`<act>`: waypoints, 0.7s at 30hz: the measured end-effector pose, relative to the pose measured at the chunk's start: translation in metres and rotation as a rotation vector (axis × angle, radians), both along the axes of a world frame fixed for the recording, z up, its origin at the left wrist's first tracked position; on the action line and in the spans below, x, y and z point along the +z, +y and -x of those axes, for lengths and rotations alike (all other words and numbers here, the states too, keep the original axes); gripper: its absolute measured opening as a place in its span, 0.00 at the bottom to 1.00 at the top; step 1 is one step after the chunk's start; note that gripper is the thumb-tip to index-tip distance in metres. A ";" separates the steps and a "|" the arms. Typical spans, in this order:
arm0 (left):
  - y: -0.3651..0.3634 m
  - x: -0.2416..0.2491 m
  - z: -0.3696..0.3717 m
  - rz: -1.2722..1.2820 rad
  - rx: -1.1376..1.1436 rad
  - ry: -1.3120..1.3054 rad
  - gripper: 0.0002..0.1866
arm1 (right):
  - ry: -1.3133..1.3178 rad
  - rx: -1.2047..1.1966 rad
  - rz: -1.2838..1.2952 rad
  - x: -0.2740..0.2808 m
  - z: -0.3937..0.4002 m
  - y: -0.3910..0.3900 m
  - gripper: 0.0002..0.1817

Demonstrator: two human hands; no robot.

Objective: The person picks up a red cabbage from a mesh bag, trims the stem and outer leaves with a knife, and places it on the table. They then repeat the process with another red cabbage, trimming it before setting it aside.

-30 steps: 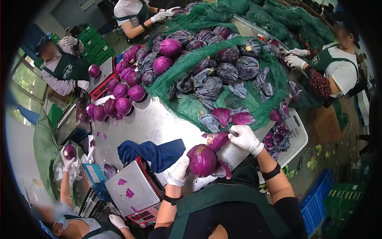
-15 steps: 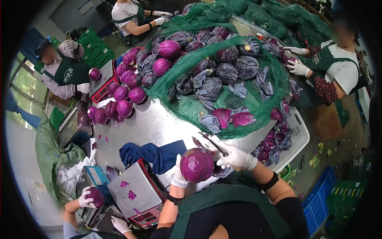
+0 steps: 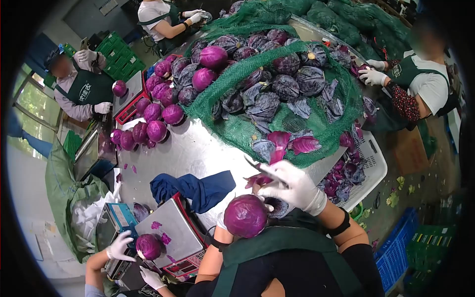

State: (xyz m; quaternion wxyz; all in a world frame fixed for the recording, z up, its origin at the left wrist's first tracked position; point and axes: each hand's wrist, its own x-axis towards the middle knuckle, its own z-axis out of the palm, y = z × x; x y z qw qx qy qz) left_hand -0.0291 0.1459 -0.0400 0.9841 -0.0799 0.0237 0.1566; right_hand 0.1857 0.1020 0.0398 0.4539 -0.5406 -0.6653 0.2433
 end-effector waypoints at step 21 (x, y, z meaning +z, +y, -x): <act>0.007 0.044 0.004 -1.025 0.589 0.970 0.25 | 1.551 0.129 0.799 -0.110 0.019 -0.031 0.41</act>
